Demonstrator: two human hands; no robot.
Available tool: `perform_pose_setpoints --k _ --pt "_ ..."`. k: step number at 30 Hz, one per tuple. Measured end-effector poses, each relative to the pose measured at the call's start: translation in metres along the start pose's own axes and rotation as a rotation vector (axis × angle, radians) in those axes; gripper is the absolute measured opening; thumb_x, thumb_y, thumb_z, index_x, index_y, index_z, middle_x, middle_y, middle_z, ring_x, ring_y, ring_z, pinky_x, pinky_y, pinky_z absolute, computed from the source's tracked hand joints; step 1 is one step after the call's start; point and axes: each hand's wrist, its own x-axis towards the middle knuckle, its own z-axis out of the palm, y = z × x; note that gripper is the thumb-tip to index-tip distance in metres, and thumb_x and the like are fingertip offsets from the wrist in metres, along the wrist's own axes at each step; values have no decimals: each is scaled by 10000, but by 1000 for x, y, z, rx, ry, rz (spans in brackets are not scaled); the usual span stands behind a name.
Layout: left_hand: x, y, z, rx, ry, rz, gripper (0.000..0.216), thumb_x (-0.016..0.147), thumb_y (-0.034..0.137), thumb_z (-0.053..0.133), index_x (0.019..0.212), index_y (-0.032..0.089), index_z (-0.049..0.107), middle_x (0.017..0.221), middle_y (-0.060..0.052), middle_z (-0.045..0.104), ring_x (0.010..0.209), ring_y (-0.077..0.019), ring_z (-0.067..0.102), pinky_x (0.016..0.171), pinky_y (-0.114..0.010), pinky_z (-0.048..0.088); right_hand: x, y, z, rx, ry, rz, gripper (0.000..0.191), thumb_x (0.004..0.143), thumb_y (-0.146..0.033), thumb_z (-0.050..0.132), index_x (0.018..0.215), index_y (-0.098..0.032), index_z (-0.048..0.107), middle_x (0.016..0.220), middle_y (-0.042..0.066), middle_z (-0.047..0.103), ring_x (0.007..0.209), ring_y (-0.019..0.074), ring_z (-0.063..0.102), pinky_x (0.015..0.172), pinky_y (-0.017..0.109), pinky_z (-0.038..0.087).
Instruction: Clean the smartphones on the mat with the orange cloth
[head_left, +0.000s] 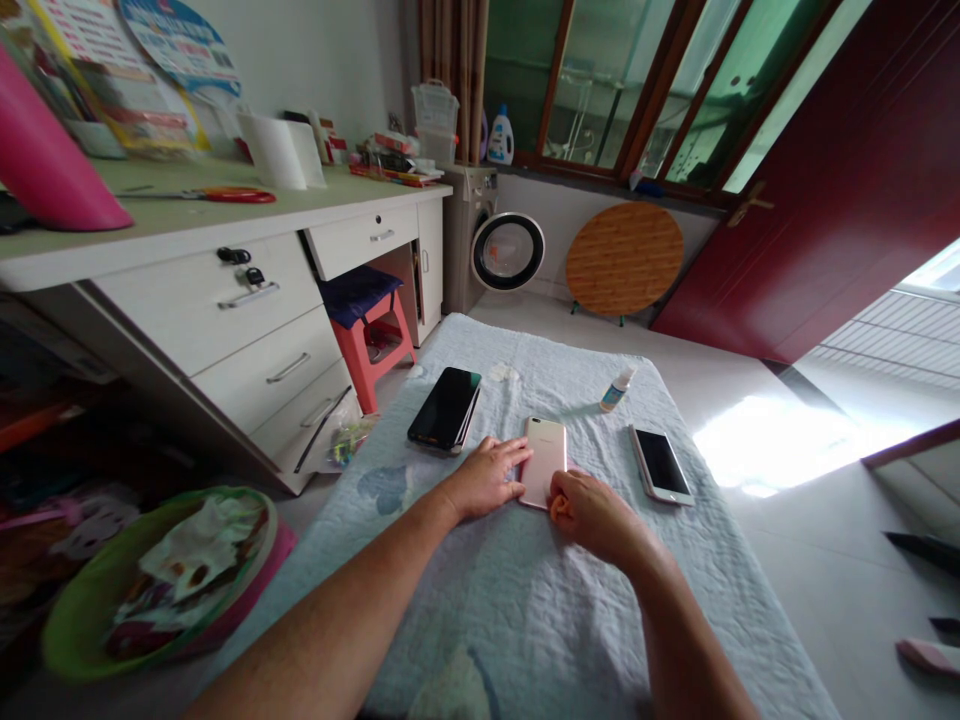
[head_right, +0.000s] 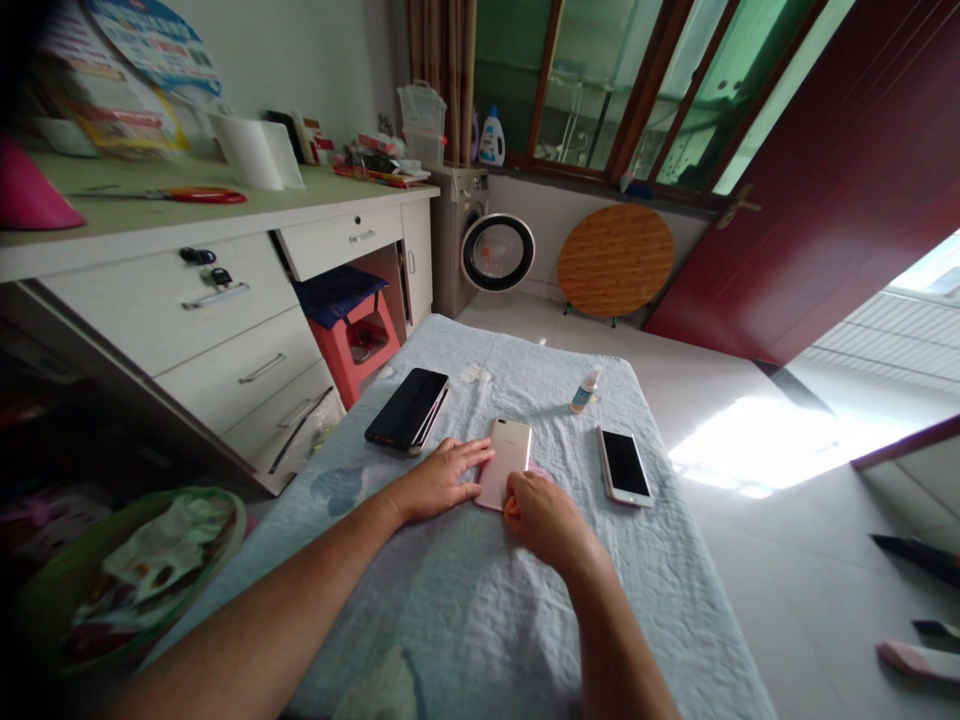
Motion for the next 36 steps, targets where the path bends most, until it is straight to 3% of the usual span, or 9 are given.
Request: perform_pose_setpoints --k 5,13,18,22,27,36 --pt "0 0 -1 -6 1 -6 555 824 307 561 1363 255 438 1484 -17 364 1258 -256 391 1063 -383 277 -2 16 -1 17 31 44 54 780 -149 483 778 -172 531 779 35 594 666 126 480 601 242 279" --pt "-2 1 -3 -61 -12 -12 584 795 323 556 1364 265 441 1484 -9 364 1277 -269 377 1068 -411 278 9 11 7 237 312 -4 117 801 -274 472 888 -200 447 736 -12 533 644 134 481 606 242 339" --pt "-1 0 -1 -77 11 6 560 805 314 549 1354 260 452 1476 -16 378 1288 -263 373 1065 -418 287 24 3 23 162 470 52 41 792 -231 495 816 -199 495 872 31 504 789 162 496 735 275 394" --pt "-1 0 -1 -69 15 12 550 812 305 558 1350 258 452 1473 -18 383 1282 -261 380 1066 -413 293 26 1 25 123 441 -2 113 849 -191 490 774 -197 574 885 38 494 825 159 485 773 262 391" --pt "-1 0 0 -58 19 11 577 803 286 568 1363 237 440 1466 -23 392 1280 -263 381 1079 -399 289 20 -1 17 70 356 -64 194 903 -232 482 865 -215 671 922 47 508 854 159 470 796 263 384" --pt "-2 3 -2 -45 10 3 648 784 328 605 1390 214 406 1478 -32 372 1304 -271 350 1100 -379 259 31 12 19 28 412 25 350 976 -361 342 953 -234 668 943 51 525 853 154 480 818 263 373"
